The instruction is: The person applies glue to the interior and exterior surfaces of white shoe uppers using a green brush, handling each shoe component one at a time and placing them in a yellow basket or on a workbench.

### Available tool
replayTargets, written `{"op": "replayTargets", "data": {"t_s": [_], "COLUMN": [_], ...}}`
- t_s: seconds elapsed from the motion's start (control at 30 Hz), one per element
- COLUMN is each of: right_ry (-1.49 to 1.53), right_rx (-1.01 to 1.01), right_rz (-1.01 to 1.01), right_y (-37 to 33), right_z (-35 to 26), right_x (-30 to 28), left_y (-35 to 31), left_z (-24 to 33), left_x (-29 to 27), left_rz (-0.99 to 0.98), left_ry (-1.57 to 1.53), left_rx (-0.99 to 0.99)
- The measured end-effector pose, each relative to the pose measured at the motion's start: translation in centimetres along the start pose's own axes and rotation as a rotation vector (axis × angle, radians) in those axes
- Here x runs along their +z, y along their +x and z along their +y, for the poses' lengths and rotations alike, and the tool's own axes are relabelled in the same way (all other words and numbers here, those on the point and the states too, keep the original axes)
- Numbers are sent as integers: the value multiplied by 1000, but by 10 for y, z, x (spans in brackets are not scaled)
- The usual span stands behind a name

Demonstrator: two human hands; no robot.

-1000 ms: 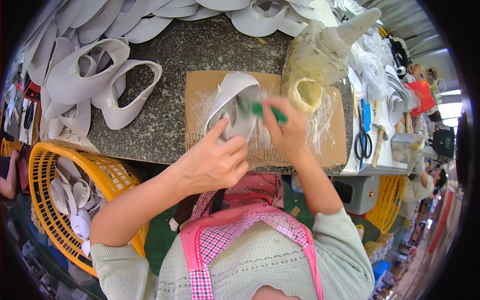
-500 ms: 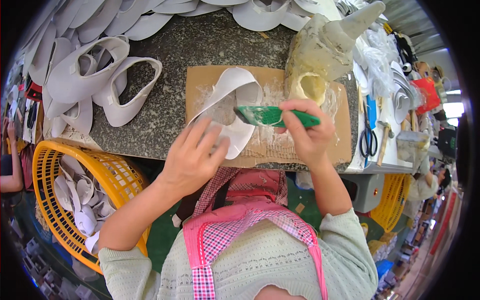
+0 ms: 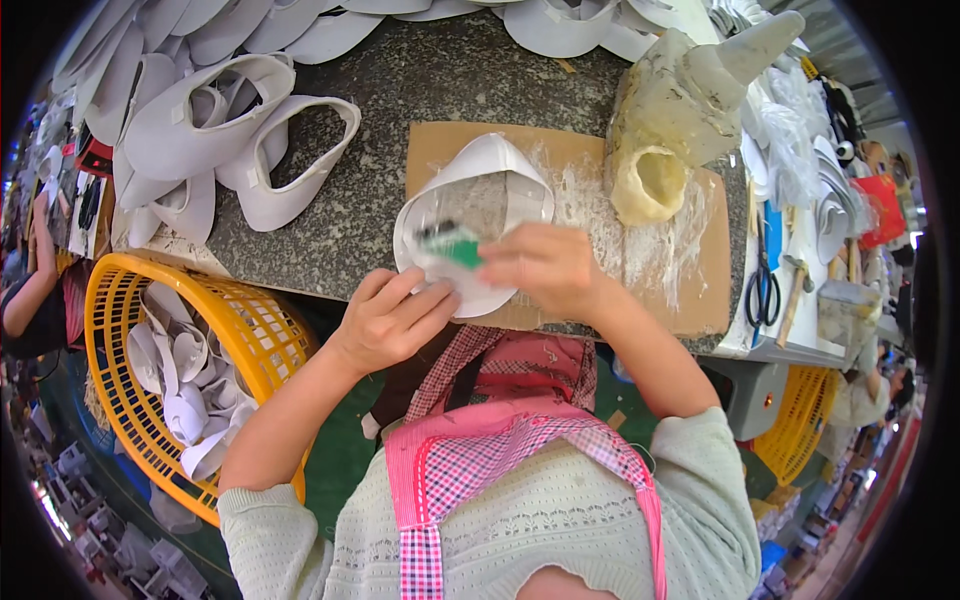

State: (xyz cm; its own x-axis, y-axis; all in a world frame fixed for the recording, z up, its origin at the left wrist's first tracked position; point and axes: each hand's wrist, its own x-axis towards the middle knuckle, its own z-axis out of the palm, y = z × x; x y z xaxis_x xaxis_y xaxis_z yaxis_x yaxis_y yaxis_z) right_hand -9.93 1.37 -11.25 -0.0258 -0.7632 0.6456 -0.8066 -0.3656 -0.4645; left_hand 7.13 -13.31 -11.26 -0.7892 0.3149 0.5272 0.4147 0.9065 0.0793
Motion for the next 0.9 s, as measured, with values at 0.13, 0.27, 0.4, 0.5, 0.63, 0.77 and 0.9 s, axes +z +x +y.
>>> {"op": "replayTargets", "data": {"t_s": [0.13, 0.27, 0.4, 0.5, 0.63, 0.77, 0.9], "right_ry": [48, 88, 285, 280, 217, 324, 166], "right_rx": [-42, -91, 34, 54, -56, 110, -46], "right_rz": [-113, -135, -291, -230, -353, -366, -230], "right_y": [21, 23, 34, 35, 35, 37, 20], "right_z": [5, 7, -3, 1, -8, -12, -14], "right_x": [-16, -21, -50, -38, -50, -59, -39], "left_y": [-8, -12, -16, -12, -13, -15, -11], "left_z": [3, 1, 4, 3, 5, 5, 6], "left_x": [7, 11, 13, 15, 13, 16, 13], "left_rz": [77, 105, 106, 115, 103, 146, 133], "left_ry": [23, -21, -21, -9, -17, 12, -14], "left_rx": [25, 43, 34, 55, 12, -15, -25]}}
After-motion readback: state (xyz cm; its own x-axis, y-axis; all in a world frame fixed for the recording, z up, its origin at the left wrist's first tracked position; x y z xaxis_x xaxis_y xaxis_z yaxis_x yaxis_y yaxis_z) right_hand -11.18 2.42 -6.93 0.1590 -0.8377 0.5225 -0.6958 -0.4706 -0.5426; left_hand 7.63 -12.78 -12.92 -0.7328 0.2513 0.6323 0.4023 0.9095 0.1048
